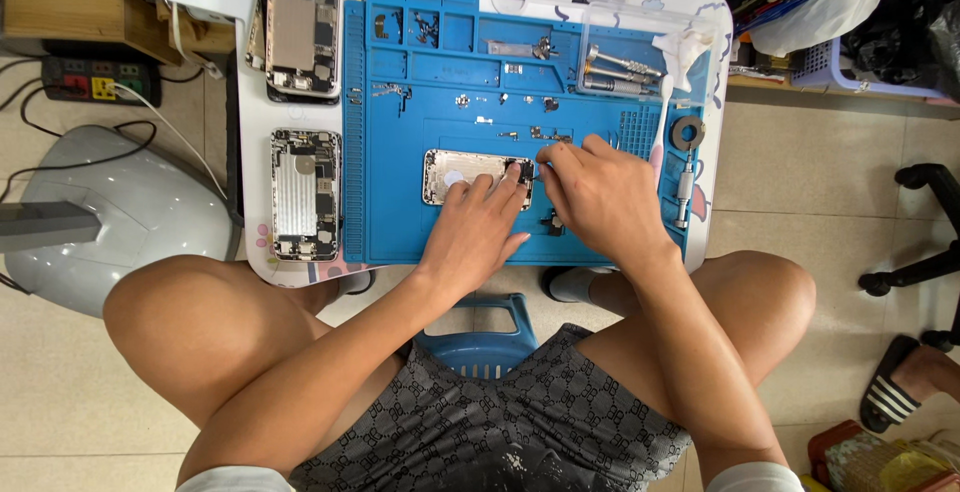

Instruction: The person disassembles and reassembles a smartphone on a blue anti-static mat, using a screwdriver and tweezers to remove and install screws and small components. The person handles the phone chassis, battery, and internal connectors while organizing parts on the mat.

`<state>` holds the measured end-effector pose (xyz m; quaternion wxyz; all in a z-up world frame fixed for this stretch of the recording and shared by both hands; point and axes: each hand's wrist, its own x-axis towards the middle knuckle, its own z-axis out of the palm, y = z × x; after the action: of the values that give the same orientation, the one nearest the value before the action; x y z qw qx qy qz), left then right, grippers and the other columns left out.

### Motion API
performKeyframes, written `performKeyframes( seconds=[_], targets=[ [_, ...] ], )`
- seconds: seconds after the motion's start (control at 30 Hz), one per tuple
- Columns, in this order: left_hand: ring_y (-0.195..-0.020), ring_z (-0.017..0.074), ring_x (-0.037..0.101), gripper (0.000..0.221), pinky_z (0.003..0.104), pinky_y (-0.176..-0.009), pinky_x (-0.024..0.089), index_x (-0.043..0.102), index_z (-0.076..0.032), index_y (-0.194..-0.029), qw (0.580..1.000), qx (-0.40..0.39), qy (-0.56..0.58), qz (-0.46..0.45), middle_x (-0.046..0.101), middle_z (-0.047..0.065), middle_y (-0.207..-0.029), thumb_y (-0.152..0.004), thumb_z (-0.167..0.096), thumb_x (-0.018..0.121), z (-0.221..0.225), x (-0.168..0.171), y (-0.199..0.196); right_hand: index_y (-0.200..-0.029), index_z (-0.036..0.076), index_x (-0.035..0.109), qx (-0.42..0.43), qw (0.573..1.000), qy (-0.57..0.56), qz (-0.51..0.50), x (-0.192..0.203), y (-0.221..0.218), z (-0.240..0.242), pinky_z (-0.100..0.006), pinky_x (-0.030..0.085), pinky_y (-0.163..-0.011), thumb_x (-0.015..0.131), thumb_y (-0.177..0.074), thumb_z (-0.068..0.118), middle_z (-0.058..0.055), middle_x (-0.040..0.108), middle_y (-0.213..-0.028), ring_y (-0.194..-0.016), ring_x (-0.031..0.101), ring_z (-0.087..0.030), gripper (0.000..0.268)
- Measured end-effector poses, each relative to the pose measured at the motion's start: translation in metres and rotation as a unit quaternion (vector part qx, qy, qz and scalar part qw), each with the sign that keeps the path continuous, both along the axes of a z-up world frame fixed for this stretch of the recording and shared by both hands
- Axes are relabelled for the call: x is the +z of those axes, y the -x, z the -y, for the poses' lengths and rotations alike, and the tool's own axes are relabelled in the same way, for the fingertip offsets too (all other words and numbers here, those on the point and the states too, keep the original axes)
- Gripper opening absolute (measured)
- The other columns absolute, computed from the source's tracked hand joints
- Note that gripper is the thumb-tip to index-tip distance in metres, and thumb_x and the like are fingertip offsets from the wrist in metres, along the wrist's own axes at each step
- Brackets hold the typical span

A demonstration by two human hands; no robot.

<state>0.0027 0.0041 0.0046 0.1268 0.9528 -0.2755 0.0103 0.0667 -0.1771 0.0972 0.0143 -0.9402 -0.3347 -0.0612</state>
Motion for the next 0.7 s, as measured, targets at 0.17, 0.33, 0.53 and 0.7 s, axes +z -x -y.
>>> performKeyframes(
  seconds=[0.17,0.33,0.53,0.7],
  targets=[
    [-0.117,0.0310,0.055,0.060,0.046,-0.092,0.048,0.059,-0.004,-0.140,1.000,-0.003,0.002,-0.011,0.055,0.018,-0.150,-0.096,-0.043,0.071,0.000,0.004,-0.001,-0.097,0.012,0.076,0.010,1.000,-0.019,0.013,0.002,0.001,-0.002,-0.025,0.049,-0.051,0.071,-0.100,0.022,-0.003,0.068,-0.065,-0.066,0.065,-0.017,0.012],
    [-0.117,0.0307,0.055,0.060,0.046,-0.092,0.048,0.059,-0.005,-0.141,1.000,-0.003,0.002,-0.016,0.055,0.017,-0.150,-0.096,-0.042,0.072,-0.001,0.003,-0.001,-0.092,0.012,0.076,0.006,1.000,-0.028,-0.001,-0.003,0.002,-0.004,-0.024,0.050,-0.050,0.073,-0.099,0.019,-0.002,0.068,-0.063,-0.063,0.066,-0.017,0.010],
    [-0.117,0.0297,0.054,0.058,0.046,-0.093,0.047,0.059,-0.006,-0.139,0.999,-0.003,0.005,-0.032,0.054,0.016,-0.151,-0.095,-0.043,0.070,0.000,0.008,-0.002,-0.094,0.015,0.074,-0.013,1.000,0.009,0.012,0.003,0.005,-0.007,-0.022,0.049,-0.050,0.068,-0.101,0.027,0.001,0.065,-0.062,-0.064,0.065,-0.014,0.015],
    [-0.118,0.0322,0.059,0.051,0.048,-0.094,0.049,0.063,-0.004,-0.140,0.995,0.000,0.010,-0.101,0.058,0.018,-0.150,-0.102,-0.038,0.065,-0.001,0.033,-0.005,-0.088,0.016,0.068,-0.024,0.999,-0.001,0.028,-0.016,0.004,0.000,-0.025,0.048,-0.048,0.068,-0.100,0.027,0.002,0.058,-0.057,-0.059,0.063,-0.015,0.017]
  ],
)
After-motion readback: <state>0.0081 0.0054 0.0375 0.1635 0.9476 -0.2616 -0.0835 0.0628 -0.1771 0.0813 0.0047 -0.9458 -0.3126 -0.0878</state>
